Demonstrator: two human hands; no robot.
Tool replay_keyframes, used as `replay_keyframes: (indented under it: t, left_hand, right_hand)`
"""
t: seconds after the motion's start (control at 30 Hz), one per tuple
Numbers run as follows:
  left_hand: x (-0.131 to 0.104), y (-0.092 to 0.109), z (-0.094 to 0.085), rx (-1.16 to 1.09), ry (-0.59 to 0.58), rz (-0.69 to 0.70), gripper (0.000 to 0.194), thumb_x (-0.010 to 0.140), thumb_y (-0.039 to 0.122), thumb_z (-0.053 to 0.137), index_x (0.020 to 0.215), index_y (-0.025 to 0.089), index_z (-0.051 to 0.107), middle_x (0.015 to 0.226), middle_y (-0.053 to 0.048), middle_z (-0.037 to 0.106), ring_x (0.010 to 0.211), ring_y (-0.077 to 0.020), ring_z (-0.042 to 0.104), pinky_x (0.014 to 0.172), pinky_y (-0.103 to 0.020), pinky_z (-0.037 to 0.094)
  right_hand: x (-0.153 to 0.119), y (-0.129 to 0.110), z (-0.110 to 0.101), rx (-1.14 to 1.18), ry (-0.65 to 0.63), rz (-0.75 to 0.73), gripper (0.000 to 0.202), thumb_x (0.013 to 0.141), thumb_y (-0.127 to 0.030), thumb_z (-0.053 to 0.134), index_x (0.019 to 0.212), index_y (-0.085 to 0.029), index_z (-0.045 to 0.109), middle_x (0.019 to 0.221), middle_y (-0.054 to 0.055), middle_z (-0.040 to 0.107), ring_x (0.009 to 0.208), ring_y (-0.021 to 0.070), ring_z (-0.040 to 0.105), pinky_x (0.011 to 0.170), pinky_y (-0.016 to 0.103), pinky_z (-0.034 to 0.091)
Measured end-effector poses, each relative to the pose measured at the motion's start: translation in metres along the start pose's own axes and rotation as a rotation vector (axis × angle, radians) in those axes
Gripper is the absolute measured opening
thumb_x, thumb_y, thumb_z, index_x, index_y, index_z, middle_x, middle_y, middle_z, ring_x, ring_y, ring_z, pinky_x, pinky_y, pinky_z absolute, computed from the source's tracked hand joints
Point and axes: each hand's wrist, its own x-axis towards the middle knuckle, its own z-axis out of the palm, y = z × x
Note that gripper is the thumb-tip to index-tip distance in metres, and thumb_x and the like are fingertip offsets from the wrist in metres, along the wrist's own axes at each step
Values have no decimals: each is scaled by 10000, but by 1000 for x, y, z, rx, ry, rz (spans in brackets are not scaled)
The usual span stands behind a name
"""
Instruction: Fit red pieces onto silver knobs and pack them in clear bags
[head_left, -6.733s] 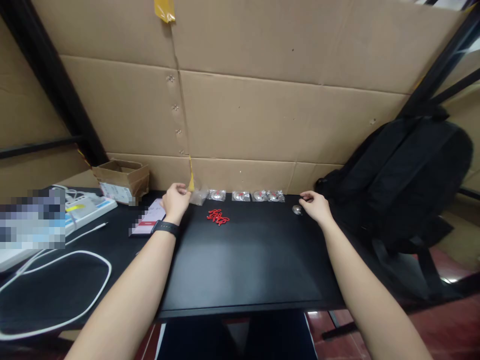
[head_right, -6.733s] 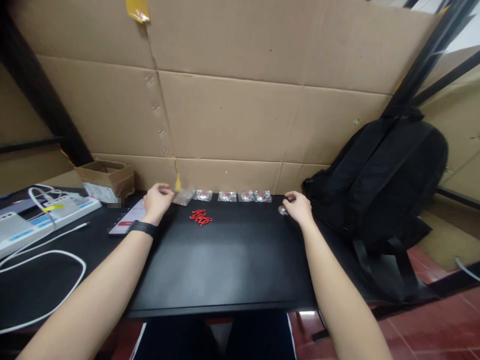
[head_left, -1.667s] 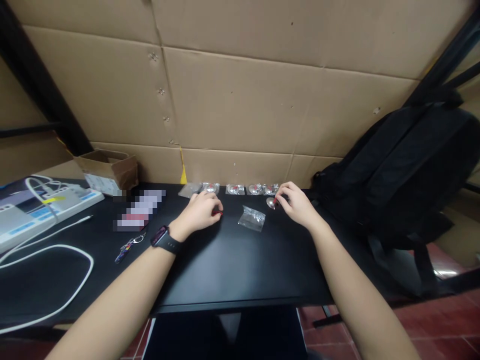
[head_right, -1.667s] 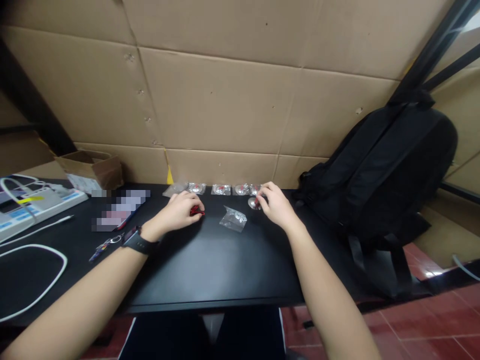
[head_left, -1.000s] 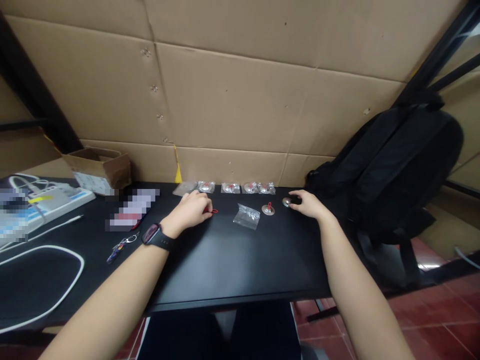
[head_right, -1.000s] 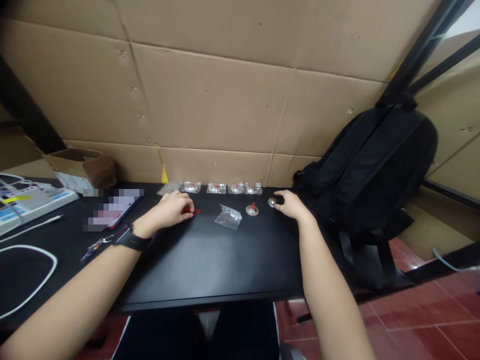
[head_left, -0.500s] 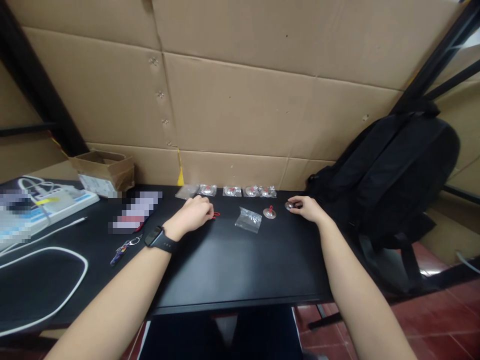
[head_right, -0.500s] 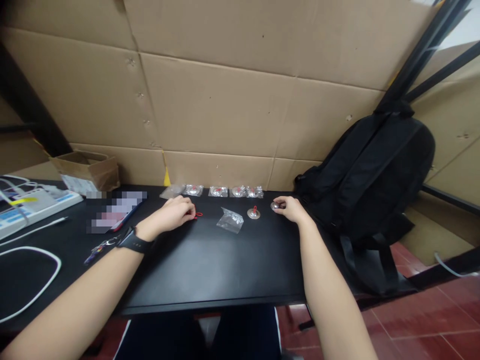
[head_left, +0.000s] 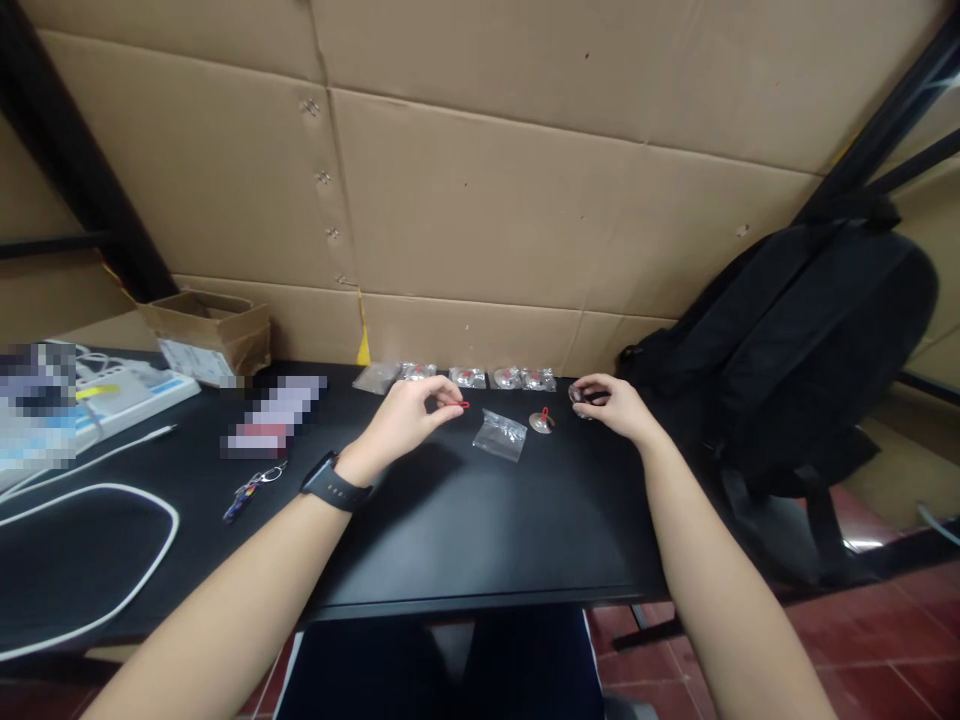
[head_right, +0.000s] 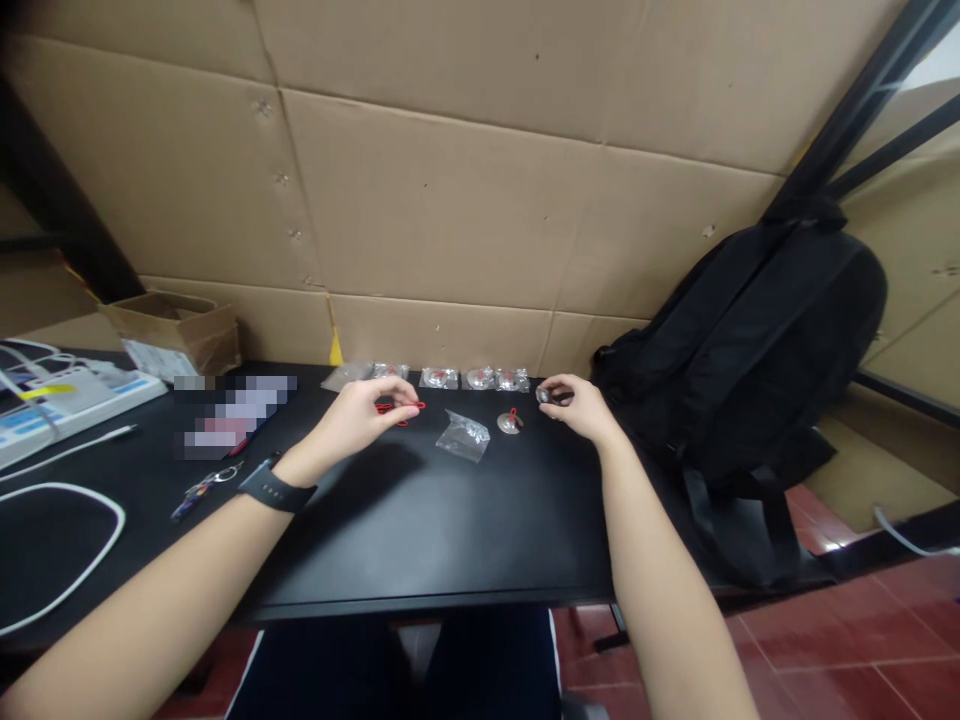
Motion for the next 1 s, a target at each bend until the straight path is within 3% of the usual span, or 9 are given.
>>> replay_keyframes:
  t: [0.07,0.23,0.37,0.67,1.0]
  left_hand:
    - [-1,7,4,-17,11,10,141,880,333,706,973,233,743,905,3,777,817,-166,703,762,-270,481]
    - [-3,23,12,98,56,89,148,939,352,648,954,278,775,984,13,788,876,-180,698,855,-331,412]
    - [-6,30,19,139,85,139,148,946,355,648,940,274,772,972,10,792,876,-183,700,857,-359,346]
    - [-11,32,29,233,254,227,149,961,328,637,906,258,758,965,4,793,863,-168,695,819,-383,297]
    - [-13,32,32,363,234,279,169,997,240,557,908,212,698,912,-5,768,838,-165,657,793,-395,271]
  right_hand:
    - [-3,-28,20,217,15,-75,447,691,-310,813,1106,-199,688,1102,101,721,1032,259,678,876,396,579]
    - [-21,-102,73,700,-106,-166,529,697,-258,857,1177,-252,634,1243,89,660,1168,248,629,916,364,573]
    - [-37,-134,92,883,-204,-161,544,680,-219,883,1161,-272,635,1267,74,638,1162,240,638,955,379,570]
    - [-42,-138,99,928,-170,-155,532,639,-229,915,1106,-265,663,1237,70,664,1131,244,657,975,413,574]
    - [-44,-135,108,768,-30,-233,411,624,-228,924,976,-224,711,1187,86,715,1095,248,689,924,389,586]
